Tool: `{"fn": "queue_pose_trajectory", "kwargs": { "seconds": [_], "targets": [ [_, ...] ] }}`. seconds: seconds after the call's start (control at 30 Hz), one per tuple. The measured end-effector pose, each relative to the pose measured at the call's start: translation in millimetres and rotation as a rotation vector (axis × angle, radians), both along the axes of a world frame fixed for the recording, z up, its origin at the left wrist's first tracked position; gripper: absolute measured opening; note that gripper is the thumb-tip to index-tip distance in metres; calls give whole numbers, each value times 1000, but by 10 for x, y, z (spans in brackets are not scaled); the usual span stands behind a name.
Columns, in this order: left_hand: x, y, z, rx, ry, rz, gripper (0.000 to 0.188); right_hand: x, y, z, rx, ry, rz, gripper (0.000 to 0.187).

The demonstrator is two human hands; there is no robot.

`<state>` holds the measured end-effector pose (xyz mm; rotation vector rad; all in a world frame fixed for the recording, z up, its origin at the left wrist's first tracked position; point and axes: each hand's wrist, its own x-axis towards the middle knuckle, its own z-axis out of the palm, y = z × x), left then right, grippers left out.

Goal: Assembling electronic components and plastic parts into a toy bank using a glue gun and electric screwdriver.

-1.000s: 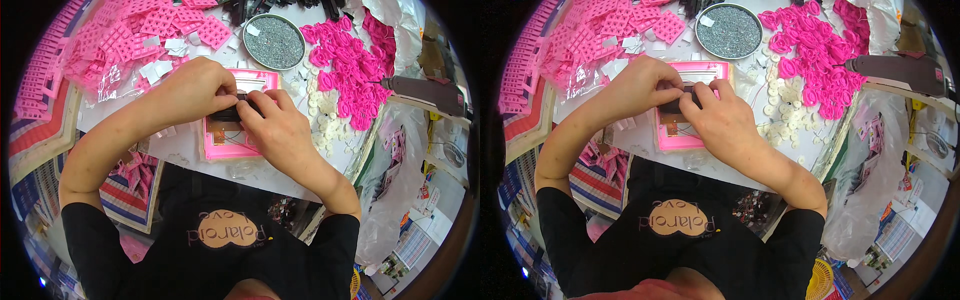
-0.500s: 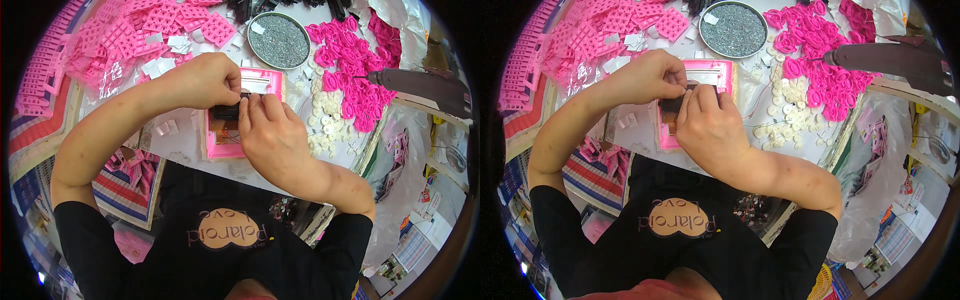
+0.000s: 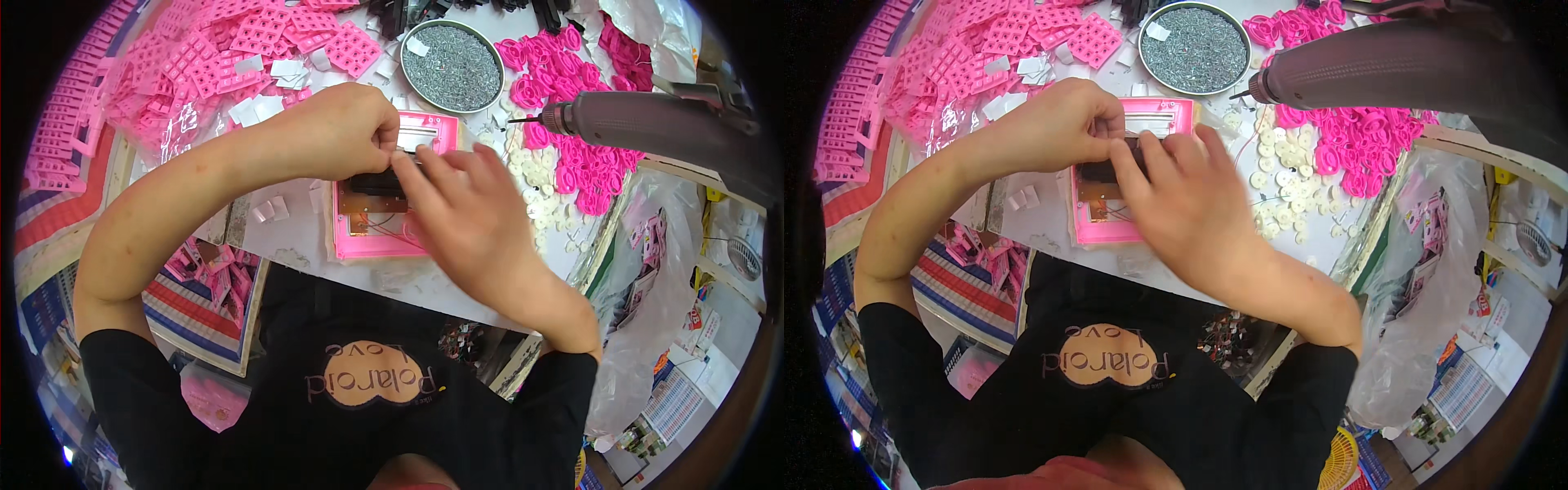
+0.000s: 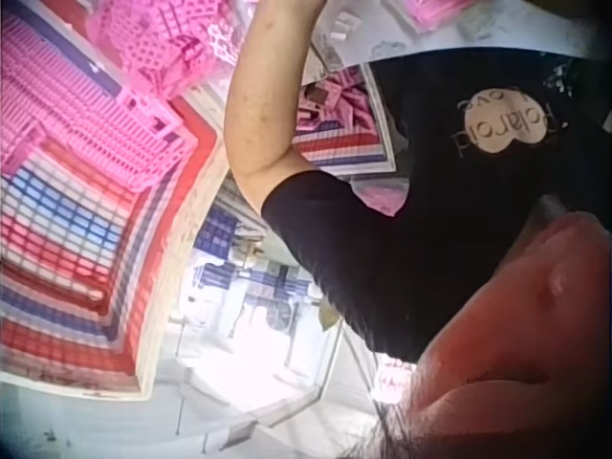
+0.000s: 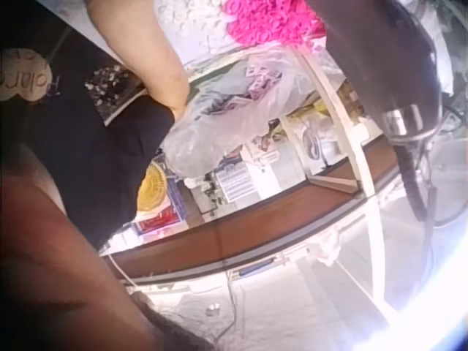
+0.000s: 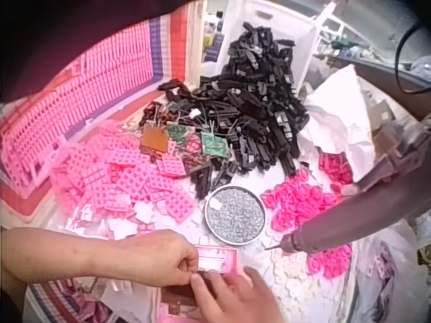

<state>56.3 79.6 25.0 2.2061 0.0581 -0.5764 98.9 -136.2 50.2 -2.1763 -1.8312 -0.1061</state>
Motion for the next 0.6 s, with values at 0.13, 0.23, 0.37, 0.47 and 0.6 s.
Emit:
{"fn": "queue_pose_trajectory", "kwargs": {
  "seconds": [0.13,0.23,0.37,0.47,0.6],
  "targets": [
    [181,58,94,81,-279,-154,16,534,-518,393,907,291,-276,45],
    [647,104,18,269,-719,-73,14,1268,-555,413,1430,819,-189,51],
    [1289,-116,-509,650,-514,-268,15,1482,-348,313,860,1332,156,40],
    [1303,-188,-631,660,-573,-293,15,1446,-331,275,715,1303,144,36],
    [1192,-194,-643,531,-628,-265,14,1187,-203,177,761,1232,21,31]
  ]
}}
